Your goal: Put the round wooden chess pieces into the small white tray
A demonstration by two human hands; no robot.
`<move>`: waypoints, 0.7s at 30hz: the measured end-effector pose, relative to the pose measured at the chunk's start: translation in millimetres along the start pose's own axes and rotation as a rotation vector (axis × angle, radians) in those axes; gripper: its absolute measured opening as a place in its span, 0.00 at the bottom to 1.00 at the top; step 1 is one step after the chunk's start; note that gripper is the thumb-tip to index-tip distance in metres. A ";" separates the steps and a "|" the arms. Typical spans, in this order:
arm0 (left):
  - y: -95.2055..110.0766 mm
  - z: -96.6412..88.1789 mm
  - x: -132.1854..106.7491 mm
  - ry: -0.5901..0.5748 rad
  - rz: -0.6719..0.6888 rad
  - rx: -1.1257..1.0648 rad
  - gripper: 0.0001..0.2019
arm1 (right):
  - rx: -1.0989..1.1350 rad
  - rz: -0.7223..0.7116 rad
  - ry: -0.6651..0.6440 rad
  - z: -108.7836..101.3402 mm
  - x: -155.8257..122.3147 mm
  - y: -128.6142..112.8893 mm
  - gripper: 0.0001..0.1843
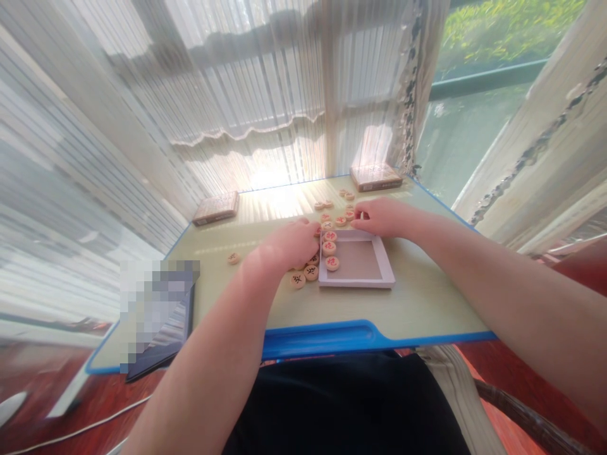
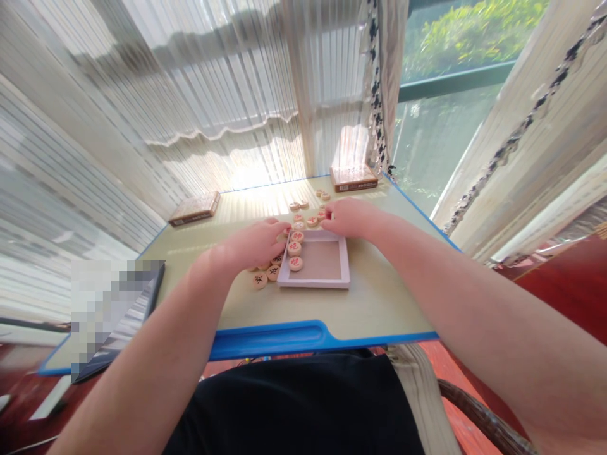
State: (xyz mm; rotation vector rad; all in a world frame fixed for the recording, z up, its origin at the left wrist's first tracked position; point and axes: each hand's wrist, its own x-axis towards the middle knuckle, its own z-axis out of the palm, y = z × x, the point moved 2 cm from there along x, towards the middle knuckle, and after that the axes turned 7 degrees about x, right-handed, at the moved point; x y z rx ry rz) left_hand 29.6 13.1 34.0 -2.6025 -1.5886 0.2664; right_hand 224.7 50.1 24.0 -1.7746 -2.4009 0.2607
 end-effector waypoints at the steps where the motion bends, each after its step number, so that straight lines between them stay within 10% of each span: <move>1: 0.1 -0.2 -0.1 -0.003 -0.001 -0.004 0.16 | 0.000 0.003 -0.003 -0.2 0.0 -0.1 0.16; 21: 3.0 -1.4 -2.8 -0.026 0.013 0.032 0.16 | -0.016 -0.015 -0.023 -2.6 -2.5 -3.2 0.18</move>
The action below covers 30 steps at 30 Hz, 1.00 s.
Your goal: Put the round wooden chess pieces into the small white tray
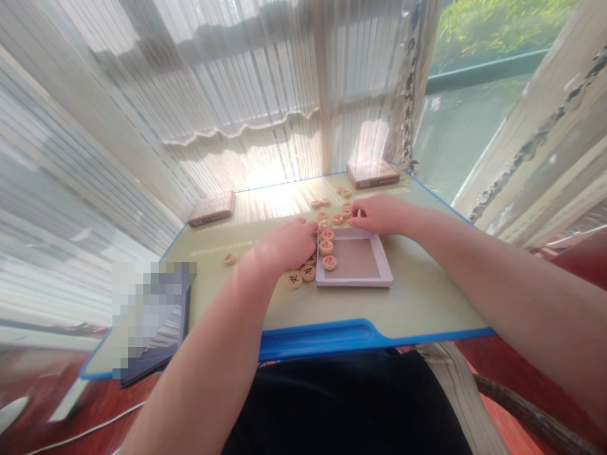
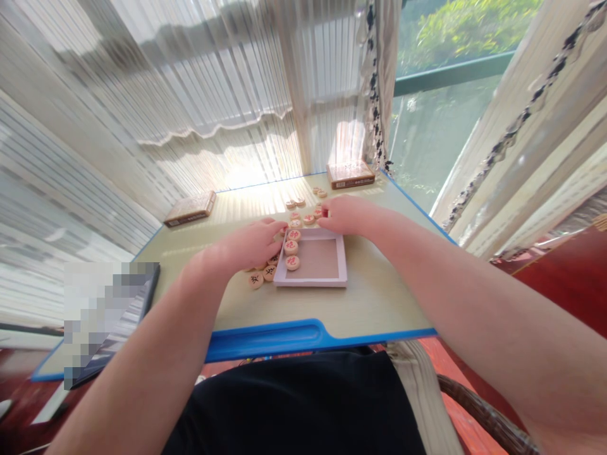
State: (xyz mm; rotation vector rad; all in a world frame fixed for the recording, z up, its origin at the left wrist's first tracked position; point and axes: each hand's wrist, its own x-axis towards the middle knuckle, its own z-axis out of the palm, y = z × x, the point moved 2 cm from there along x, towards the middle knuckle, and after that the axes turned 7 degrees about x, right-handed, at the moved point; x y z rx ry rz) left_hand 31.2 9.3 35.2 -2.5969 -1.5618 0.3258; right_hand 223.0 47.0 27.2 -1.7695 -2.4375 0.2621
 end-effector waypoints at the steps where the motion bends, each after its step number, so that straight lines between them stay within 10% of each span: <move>1: -0.2 0.0 0.1 -0.004 -0.003 -0.002 0.16 | 0.002 0.000 -0.001 -0.1 -0.1 -0.2 0.17; 30: -6.1 6.4 6.4 0.144 -0.049 -0.088 0.16 | 0.012 -0.001 0.026 3.3 1.4 2.9 0.15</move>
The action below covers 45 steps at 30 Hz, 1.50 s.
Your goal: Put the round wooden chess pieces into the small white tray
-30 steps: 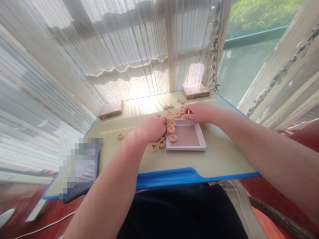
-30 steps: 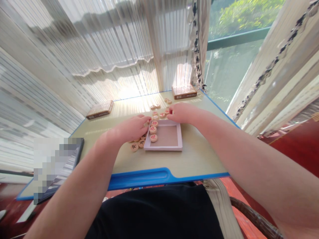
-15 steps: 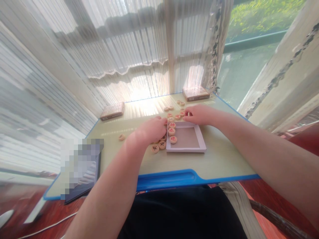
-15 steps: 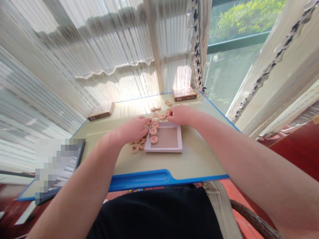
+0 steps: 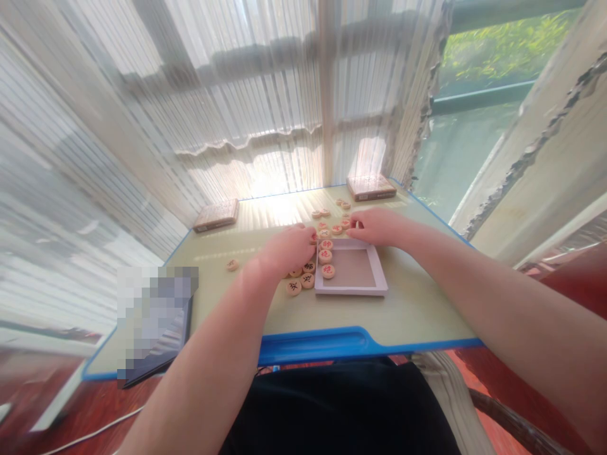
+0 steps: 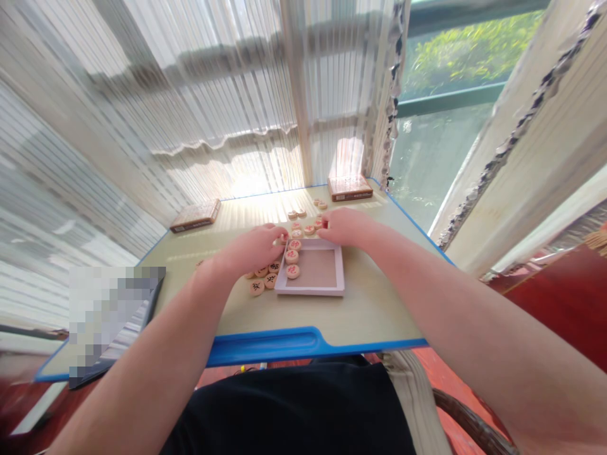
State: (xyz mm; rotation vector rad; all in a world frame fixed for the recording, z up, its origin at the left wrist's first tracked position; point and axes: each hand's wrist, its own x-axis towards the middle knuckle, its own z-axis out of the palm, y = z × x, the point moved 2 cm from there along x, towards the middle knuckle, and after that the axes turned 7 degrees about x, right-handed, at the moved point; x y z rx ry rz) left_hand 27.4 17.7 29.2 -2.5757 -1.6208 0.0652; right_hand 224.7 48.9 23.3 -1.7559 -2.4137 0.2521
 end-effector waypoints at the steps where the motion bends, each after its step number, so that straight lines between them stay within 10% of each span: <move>1: 0.0 0.3 0.2 0.007 -0.002 -0.004 0.15 | -0.003 -0.002 0.004 0.1 -0.1 -0.1 0.15; 28: -8.6 5.0 5.5 0.077 -0.030 -0.008 0.14 | 0.115 -0.016 0.172 -6.6 -3.0 0.0 0.13; 45: -21.3 9.3 12.7 0.107 -0.185 -0.116 0.15 | 0.082 0.269 0.155 -6.5 8.3 28.1 0.14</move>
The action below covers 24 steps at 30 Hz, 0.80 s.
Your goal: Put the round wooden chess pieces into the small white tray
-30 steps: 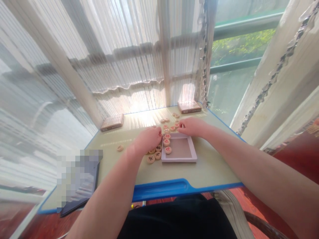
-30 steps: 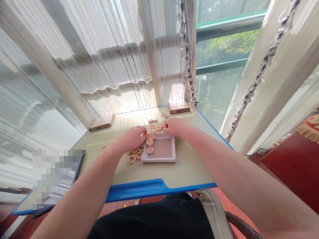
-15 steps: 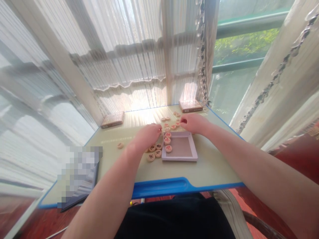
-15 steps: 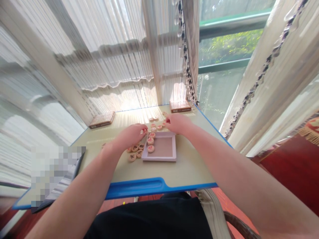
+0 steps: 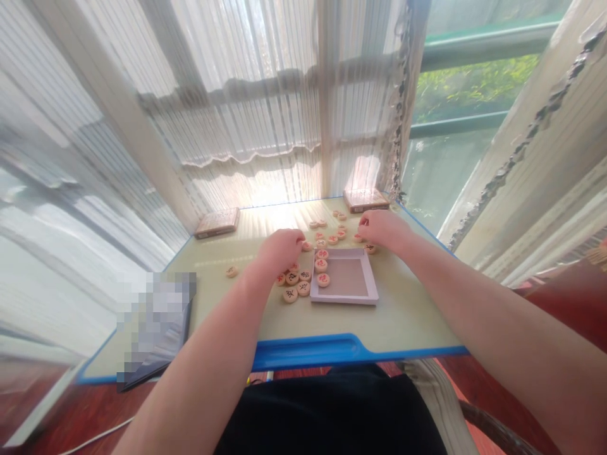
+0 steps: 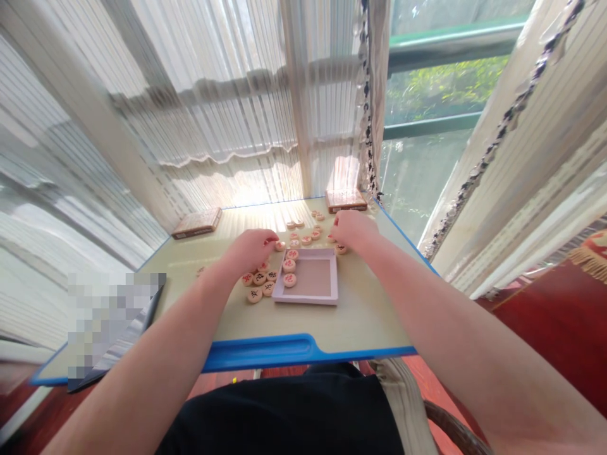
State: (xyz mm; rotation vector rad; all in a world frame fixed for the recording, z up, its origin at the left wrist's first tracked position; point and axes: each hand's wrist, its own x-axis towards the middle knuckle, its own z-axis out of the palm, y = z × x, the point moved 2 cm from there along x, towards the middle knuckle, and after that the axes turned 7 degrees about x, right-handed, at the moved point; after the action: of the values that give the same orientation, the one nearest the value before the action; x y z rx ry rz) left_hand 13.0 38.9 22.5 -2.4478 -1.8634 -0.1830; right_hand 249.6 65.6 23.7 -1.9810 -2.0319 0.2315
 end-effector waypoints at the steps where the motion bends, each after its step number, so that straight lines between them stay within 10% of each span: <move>1: -1.1 0.6 0.6 0.017 -0.003 -0.004 0.15 | -0.001 -0.006 -0.005 0.2 0.1 0.0 0.15; 24: 4.0 -1.4 1.1 0.029 0.100 -0.012 0.13 | -0.056 -0.078 -0.096 8.2 2.1 -3.5 0.15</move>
State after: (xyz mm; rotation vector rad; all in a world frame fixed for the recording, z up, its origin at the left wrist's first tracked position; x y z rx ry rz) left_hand 17.1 38.6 24.1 -2.5252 -1.7285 -0.2239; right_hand 243.7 68.3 17.3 -1.9527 -2.1935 0.2600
